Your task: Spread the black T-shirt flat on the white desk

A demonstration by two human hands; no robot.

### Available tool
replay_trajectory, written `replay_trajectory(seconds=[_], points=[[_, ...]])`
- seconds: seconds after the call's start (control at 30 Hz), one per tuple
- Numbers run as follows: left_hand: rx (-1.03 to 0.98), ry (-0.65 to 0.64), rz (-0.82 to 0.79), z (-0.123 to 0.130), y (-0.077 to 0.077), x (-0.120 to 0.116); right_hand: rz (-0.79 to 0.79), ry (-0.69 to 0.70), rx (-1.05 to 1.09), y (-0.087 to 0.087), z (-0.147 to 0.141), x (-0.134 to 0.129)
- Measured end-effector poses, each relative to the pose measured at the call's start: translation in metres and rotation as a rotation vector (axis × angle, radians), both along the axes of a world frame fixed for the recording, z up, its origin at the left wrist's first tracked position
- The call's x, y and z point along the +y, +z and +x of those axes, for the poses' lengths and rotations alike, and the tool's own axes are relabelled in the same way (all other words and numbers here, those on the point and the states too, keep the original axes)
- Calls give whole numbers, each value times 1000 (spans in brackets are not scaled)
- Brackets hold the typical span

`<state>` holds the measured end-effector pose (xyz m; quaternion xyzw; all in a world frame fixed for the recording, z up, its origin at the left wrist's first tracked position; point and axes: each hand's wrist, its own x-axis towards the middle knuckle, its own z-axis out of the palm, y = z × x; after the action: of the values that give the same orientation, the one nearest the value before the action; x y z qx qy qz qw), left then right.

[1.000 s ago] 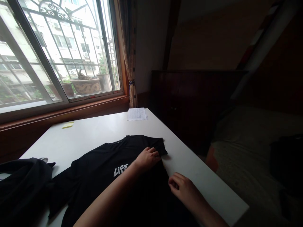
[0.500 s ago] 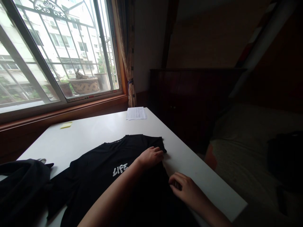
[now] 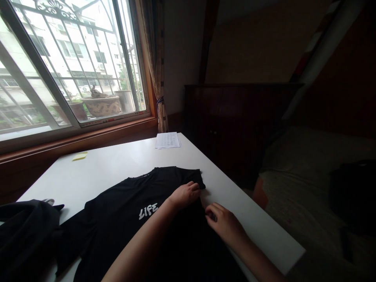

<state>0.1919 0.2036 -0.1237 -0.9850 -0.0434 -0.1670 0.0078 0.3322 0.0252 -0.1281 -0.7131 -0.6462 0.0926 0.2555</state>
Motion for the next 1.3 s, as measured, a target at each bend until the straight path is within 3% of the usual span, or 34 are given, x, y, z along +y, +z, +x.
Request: replay_trajectory(seconds=[0.23, 0.43, 0.7, 1.3], points=[[-74, 57, -109, -3, -11, 2, -6, 30, -24, 2, 1, -4], [-106, -71, -210, -20, -7, 4, 17, 145, 30, 6, 2, -10], [-58, -20, -97, -28, -10, -3, 55, 76, -49, 6, 9, 3], [-53, 63, -131, -33, -10, -9, -45, -94, -111, 3, 0, 26]])
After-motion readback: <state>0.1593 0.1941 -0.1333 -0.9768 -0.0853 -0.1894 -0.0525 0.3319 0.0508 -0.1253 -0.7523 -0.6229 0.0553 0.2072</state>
